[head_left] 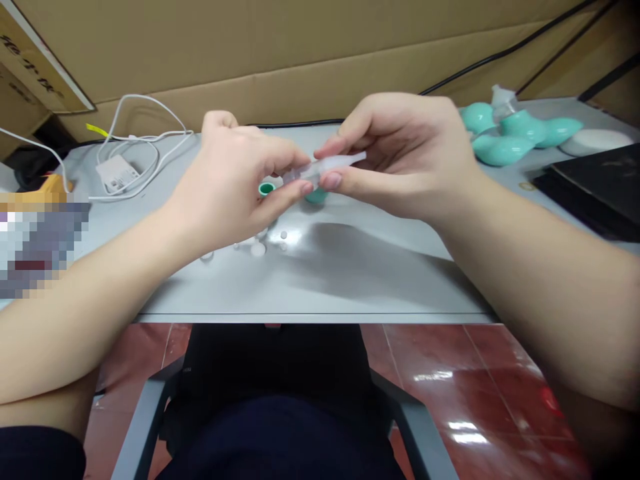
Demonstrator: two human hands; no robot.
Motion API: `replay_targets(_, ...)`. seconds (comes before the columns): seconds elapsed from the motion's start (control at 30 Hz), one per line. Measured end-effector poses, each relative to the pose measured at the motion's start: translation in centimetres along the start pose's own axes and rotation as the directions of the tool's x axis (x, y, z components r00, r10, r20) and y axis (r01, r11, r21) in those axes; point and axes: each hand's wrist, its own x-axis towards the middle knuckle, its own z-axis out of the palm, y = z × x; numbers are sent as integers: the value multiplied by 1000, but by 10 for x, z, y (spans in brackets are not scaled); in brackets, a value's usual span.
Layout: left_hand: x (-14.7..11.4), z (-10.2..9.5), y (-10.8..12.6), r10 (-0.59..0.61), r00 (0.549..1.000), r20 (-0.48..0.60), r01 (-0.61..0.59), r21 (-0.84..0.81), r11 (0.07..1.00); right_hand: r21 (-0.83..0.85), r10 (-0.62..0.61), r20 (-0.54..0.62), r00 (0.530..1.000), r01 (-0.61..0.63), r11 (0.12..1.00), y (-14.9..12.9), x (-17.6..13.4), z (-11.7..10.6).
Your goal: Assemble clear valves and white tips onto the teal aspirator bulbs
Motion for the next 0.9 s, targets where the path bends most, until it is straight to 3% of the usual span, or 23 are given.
replay_targets(0.17, -3, 2, -3, -18, 1000, 20, 15, 104, 994, -185, -94, -30, 995, 87, 979, 9, -2, 0)
replay_targets(0.27, -2, 4, -4, -36, 998, 48, 28, 148, 989, -285, -77, -24, 997, 67, 956, 9, -5, -1)
replay_targets(0.53, -2, 6, -4, -64, 998, 0, 64, 90, 994, -491, -195, -39, 980, 151, 858, 5, -10, -2)
replay_targets(0.63, -1, 3, -8, -87, 996, -34, 89, 48, 995, -476, -265, -105, 959, 185, 860, 0, -10, -3)
replay_targets(0.7, -1, 1, -12, -70, 994, -90, 73, 38, 997, -370, -206, -151, 967, 138, 919, -7, -10, -5)
replay_targets(0.73, 0, 0, -14, -66, 994, -90, 70, 40, 997, -298, -136, -130, 982, 92, 950, -10, -10, -8)
replay_targets(0.8, -1, -1, -17, -81, 996, -49, 83, 37, 996, -185, 5, 41, 999, 3, 983, -14, -9, -15)
replay_targets(0.83, -1, -1, -18, -94, 995, -15, 94, 23, 995, -176, 73, 182, 981, -40, 984, -15, -8, -19)
replay_targets(0.9, -2, -1, -18, -110, 994, 22, 111, -20, 994, -238, 194, 437, 878, -95, 967, -13, -6, -24)
